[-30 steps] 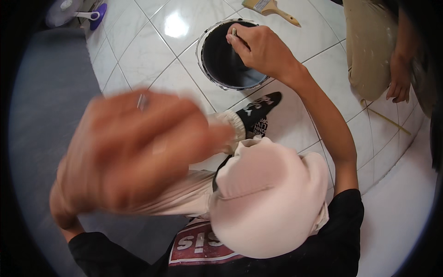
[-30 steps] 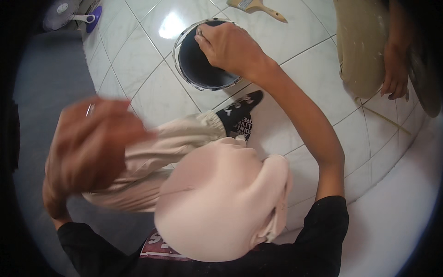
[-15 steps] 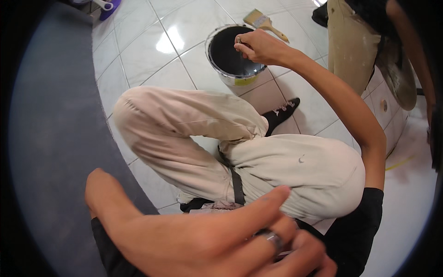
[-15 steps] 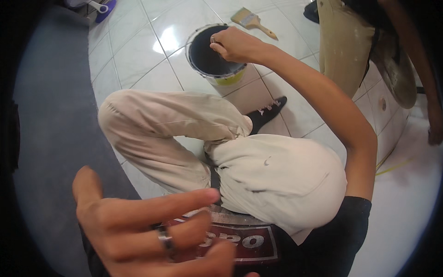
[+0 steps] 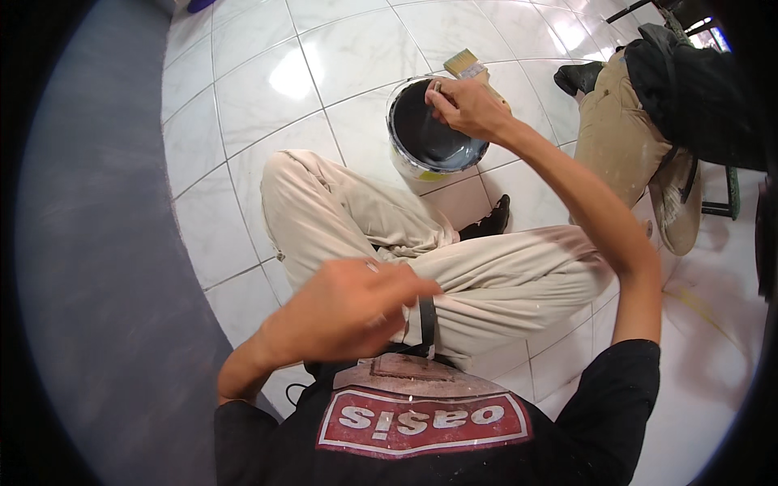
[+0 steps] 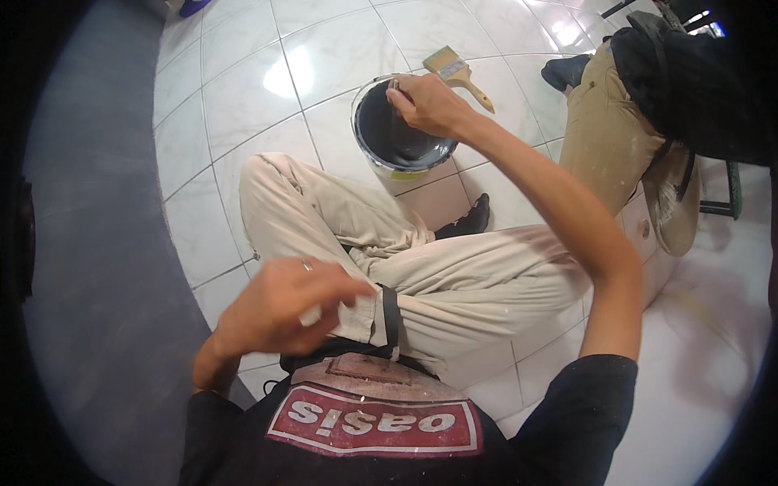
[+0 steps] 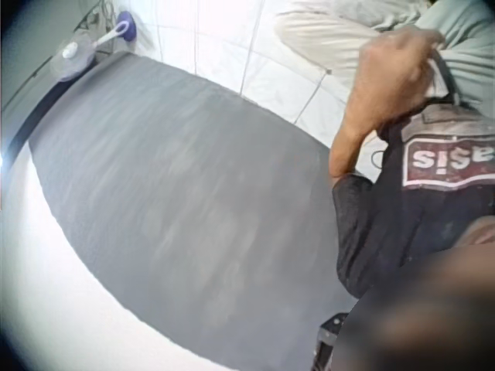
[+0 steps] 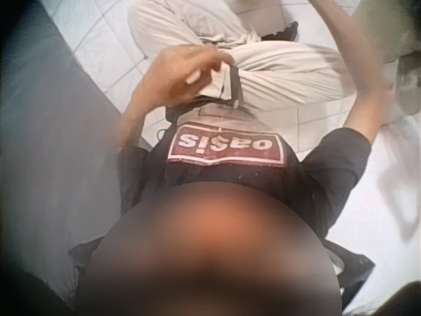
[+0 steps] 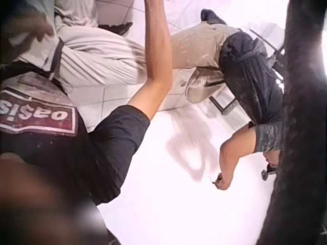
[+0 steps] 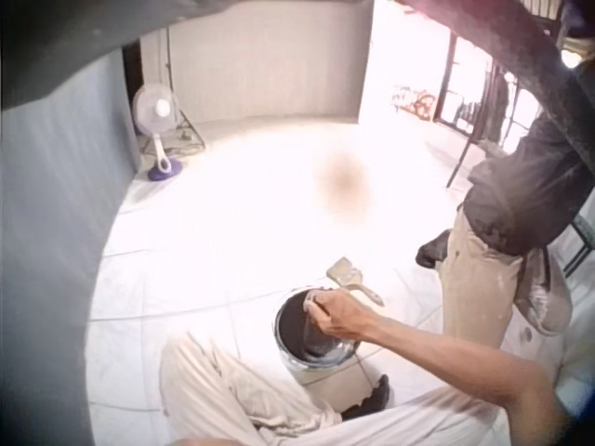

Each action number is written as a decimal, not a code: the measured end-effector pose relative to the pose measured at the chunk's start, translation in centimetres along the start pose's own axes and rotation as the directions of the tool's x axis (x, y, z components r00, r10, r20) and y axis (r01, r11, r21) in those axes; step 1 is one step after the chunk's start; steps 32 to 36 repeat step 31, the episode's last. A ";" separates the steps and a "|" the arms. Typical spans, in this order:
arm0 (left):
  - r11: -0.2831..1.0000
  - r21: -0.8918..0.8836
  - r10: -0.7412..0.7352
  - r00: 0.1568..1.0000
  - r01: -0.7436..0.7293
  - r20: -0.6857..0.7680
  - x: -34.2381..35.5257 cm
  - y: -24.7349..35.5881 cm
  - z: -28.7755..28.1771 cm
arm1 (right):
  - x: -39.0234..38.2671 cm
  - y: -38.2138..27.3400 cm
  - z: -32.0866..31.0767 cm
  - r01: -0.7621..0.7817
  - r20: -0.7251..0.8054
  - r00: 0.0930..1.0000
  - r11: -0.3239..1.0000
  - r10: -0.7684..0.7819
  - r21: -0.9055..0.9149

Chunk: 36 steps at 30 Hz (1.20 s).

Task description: The person sits on the floor and stirs gray paint in a metal can using a stick. The person then stands, walks into an adjacent room, and sits down again to continue stirring the paint.

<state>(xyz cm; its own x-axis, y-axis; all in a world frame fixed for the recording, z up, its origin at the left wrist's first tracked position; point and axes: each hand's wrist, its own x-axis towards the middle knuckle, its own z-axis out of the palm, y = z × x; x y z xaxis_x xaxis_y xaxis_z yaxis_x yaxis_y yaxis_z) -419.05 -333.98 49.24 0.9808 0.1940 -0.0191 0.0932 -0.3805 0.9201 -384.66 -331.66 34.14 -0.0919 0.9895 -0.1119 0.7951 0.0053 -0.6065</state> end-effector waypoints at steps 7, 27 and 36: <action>0.879 -0.461 -0.368 0.789 0.122 -0.493 4.0 -10.5 0.1 | -1.5 -0.1 0.1 -0.251 0.014 0.966 0.932 0.257 0.262; 0.661 -0.750 -0.464 0.796 0.019 -0.389 18.1 -34.0 3.1 | -2.2 -0.8 0.8 -0.178 -0.330 0.889 0.905 0.316 0.386; 0.671 -0.740 -0.443 0.828 0.051 -0.344 17.7 -34.0 3.6 | -3.5 -0.6 -0.4 -0.381 0.048 0.923 0.892 0.381 0.244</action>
